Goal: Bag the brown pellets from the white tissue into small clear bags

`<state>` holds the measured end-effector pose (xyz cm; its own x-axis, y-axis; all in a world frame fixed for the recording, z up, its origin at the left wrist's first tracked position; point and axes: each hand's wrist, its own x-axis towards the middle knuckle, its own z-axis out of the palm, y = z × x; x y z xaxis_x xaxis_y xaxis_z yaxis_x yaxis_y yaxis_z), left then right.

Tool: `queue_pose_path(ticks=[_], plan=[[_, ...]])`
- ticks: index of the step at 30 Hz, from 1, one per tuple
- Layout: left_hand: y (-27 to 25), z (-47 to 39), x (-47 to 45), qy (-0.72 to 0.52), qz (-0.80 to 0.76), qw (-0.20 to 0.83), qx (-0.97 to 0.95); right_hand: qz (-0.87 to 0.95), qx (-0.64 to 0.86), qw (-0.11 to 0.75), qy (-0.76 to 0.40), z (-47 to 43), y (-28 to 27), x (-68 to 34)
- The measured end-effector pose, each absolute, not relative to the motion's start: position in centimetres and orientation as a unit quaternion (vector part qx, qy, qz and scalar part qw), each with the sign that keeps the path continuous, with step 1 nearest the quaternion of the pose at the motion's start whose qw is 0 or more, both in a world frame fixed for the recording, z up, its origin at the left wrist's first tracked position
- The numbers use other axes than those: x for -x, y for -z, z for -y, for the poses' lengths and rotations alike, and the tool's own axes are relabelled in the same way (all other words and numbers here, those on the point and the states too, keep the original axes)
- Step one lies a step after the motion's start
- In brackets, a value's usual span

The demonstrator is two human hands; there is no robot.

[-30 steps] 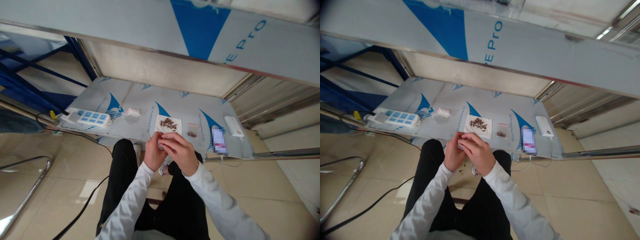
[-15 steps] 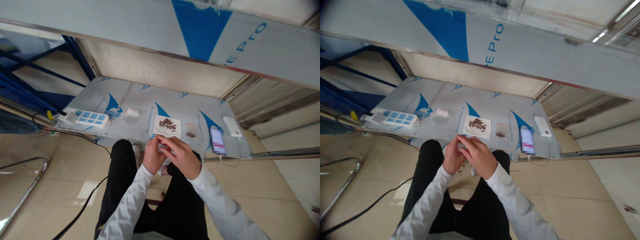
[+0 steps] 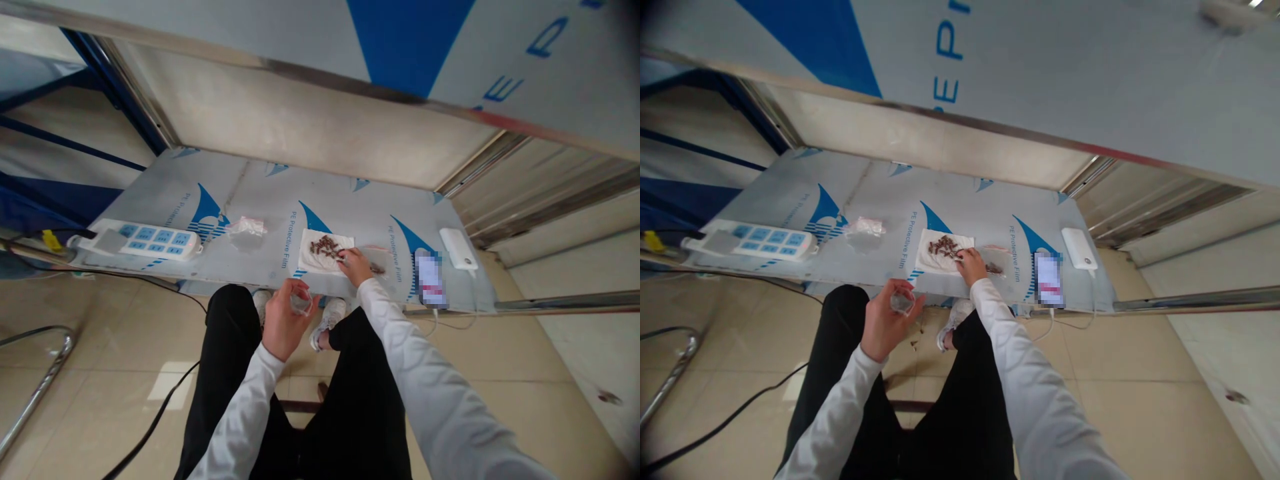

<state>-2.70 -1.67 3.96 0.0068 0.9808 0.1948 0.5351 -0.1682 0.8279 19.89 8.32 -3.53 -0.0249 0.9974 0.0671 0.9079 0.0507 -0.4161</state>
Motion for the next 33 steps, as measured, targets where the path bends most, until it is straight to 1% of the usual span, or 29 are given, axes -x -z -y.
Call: queue_pose_path(ticks=[9,13,18,21,26,28,30,31,33], plan=[[-3.4,1.2,2.9,-0.396,-0.584,0.282,-0.650,0.690,0.707,0.103,-0.118,-8.6,4.0,-19.4],[-3.5,1.2,3.0,-0.396,-0.584,0.280,-0.651,0.678,0.719,0.092,-0.118,-9.1,3.7,-19.2],[-3.9,1.2,3.4,-0.407,-0.582,0.285,-0.643,0.679,0.715,0.078,-0.146,-10.1,2.9,-19.4],[-4.1,1.2,3.5,-0.410,-0.580,0.285,-0.643,0.672,0.719,0.084,-0.154,-10.6,2.1,-19.3],[-4.1,1.1,3.5,-0.412,-0.578,0.288,-0.643,0.669,0.710,0.152,-0.158,-8.0,-1.7,-17.2],[-4.2,1.1,3.2,-0.410,-0.576,0.295,-0.643,0.677,0.684,0.212,-0.170,-5.1,-4.2,-15.6],[-4.6,1.1,2.8,-0.411,-0.569,0.302,-0.645,0.677,0.611,0.345,-0.222,-1.9,-6.8,-13.8],[-4.9,1.2,2.6,-0.411,-0.565,0.305,-0.647,0.678,0.583,0.372,-0.249,-0.4,-8.0,-12.9],[-5.5,1.4,2.1,-0.408,-0.556,0.312,-0.653,0.687,0.551,0.381,-0.282,1.8,-9.8,-11.6]])
